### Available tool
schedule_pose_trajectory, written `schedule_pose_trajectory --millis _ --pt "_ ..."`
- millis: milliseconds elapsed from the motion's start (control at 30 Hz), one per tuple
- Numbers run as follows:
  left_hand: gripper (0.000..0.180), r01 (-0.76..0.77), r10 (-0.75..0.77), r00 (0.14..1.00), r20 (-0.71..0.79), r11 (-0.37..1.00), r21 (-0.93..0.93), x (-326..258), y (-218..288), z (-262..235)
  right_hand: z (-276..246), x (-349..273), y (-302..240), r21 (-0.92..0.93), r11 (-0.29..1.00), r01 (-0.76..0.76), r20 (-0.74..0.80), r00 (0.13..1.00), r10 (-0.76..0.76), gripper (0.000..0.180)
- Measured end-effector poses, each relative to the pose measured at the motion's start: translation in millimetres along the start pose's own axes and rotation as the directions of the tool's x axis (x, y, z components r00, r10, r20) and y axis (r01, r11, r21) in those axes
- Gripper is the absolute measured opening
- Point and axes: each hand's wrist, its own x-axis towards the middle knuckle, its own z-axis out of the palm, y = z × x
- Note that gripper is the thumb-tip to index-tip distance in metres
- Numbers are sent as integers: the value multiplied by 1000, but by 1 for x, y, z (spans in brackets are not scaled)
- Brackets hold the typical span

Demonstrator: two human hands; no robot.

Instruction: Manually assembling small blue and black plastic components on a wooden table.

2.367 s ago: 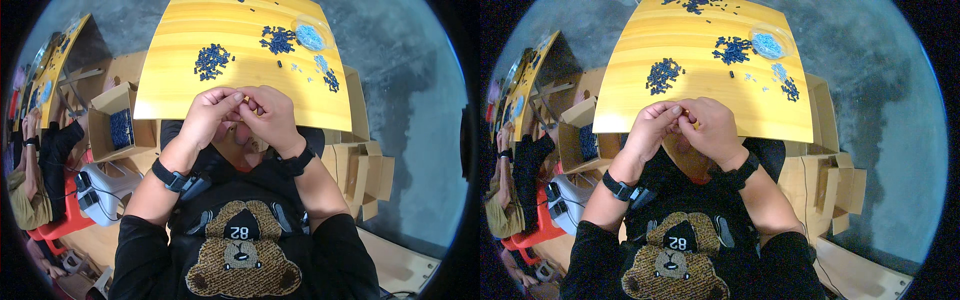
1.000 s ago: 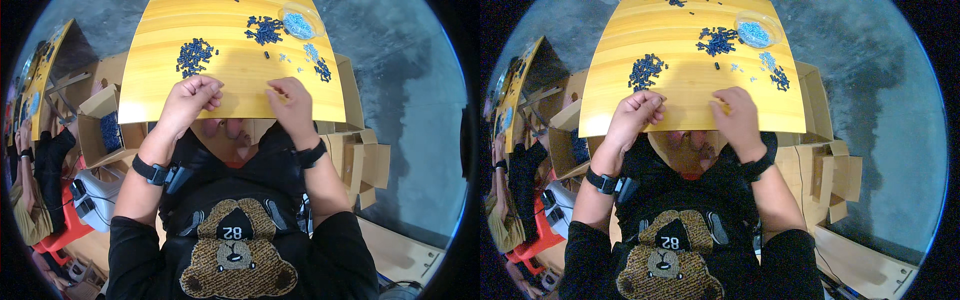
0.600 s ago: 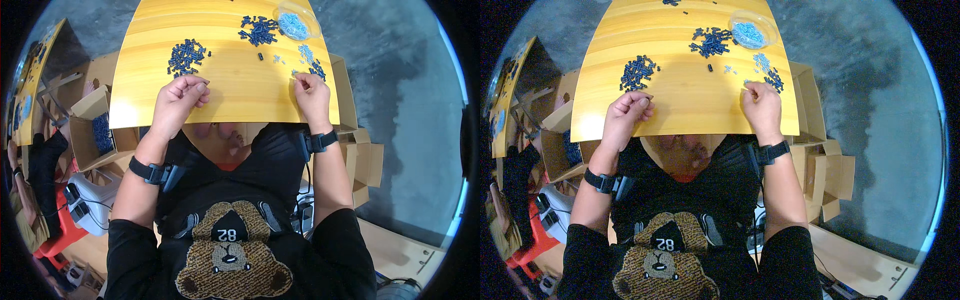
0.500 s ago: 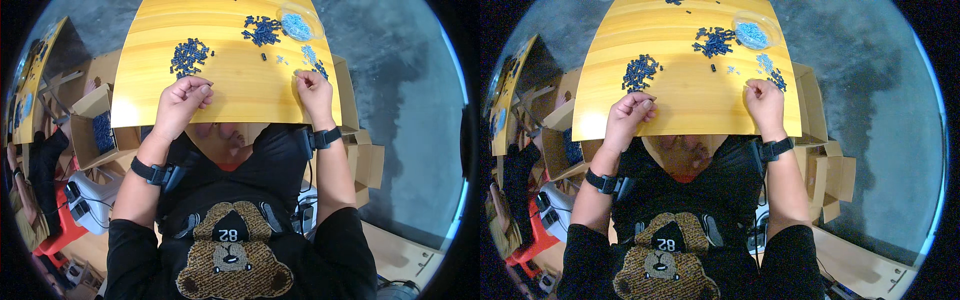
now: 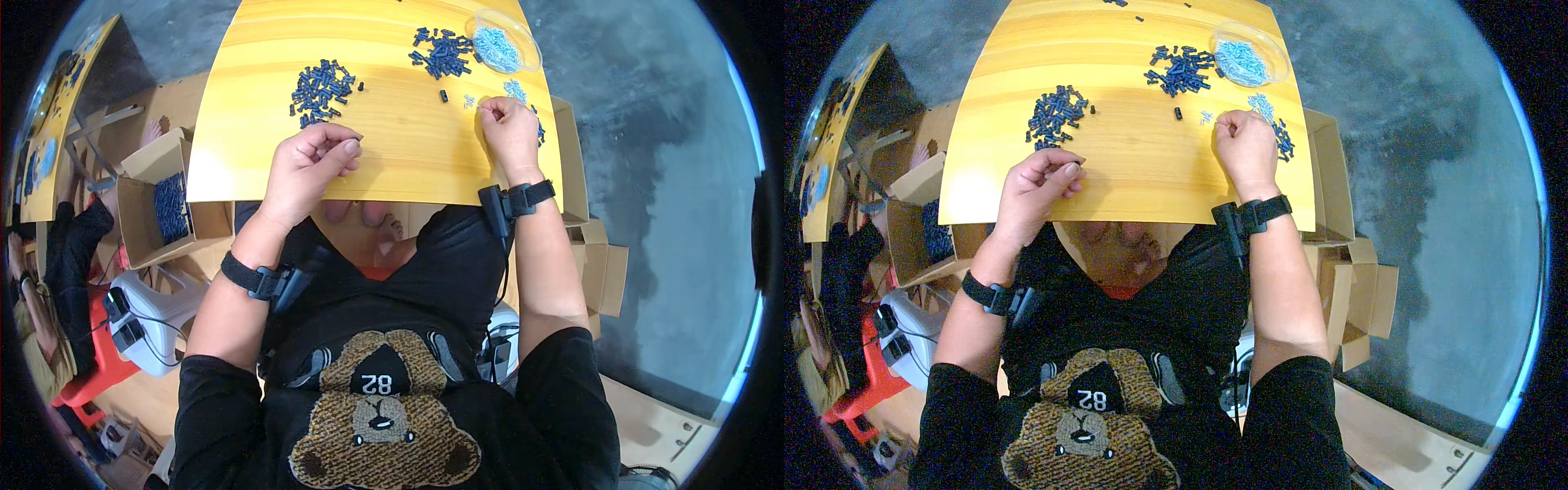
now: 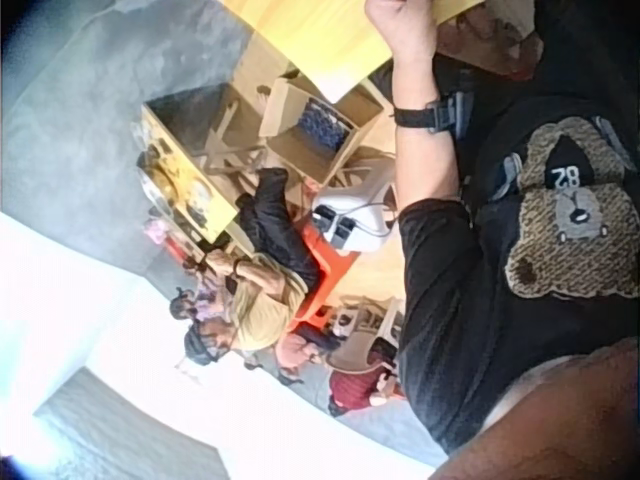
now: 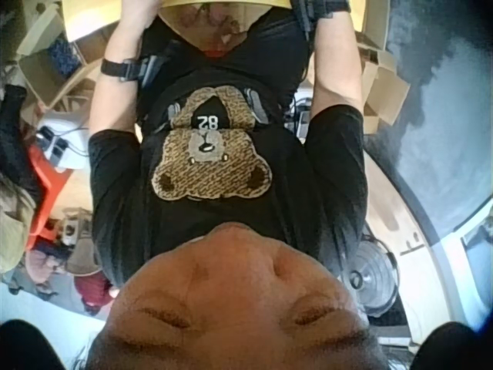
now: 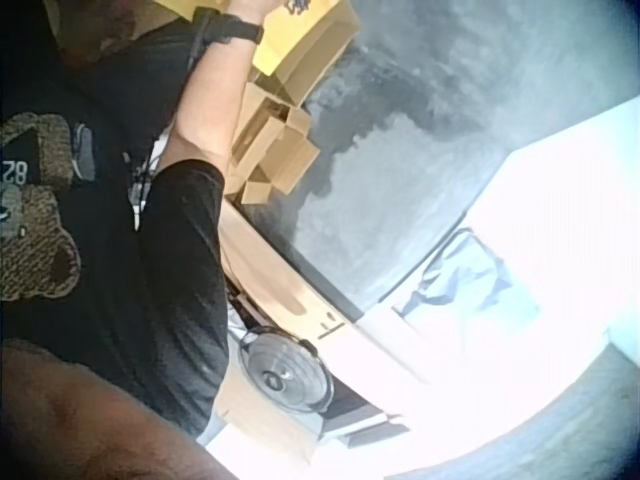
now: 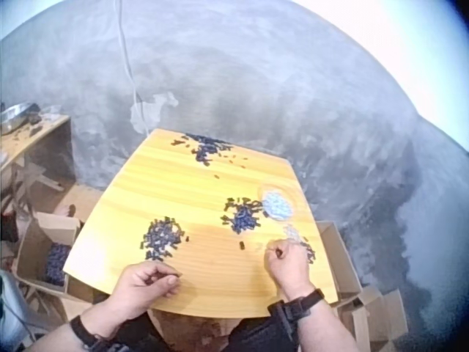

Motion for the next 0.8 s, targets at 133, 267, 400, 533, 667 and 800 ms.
schedule_pose_trajectory --millis 133,267,400,533,667,800 --pt "13 -15 15 1000 4 999 29 0 -2 0 2 -3 0 -7 1000 28 29 999 -28 12" --pt "14 -14 14 1000 -1 1000 23 -1 1 1 3 -1 -5 18 999 41 41 998 -42 12" --pt "14 -27 26 1000 7 998 59 0 0 -1 6 4 -14 24 996 91 18 996 -92 12" --pt "14 -20 20 1000 -7 999 36 0 1 1 10 6 -13 13 998 64 34 997 -64 12" --pt "14 -24 24 1000 -4 999 44 0 0 1 8 1 -11 80 996 30 101 994 -38 9" --pt "14 -42 42 999 -1 997 57 0 0 1 3 -6 -12 102 987 123 114 984 -134 7"
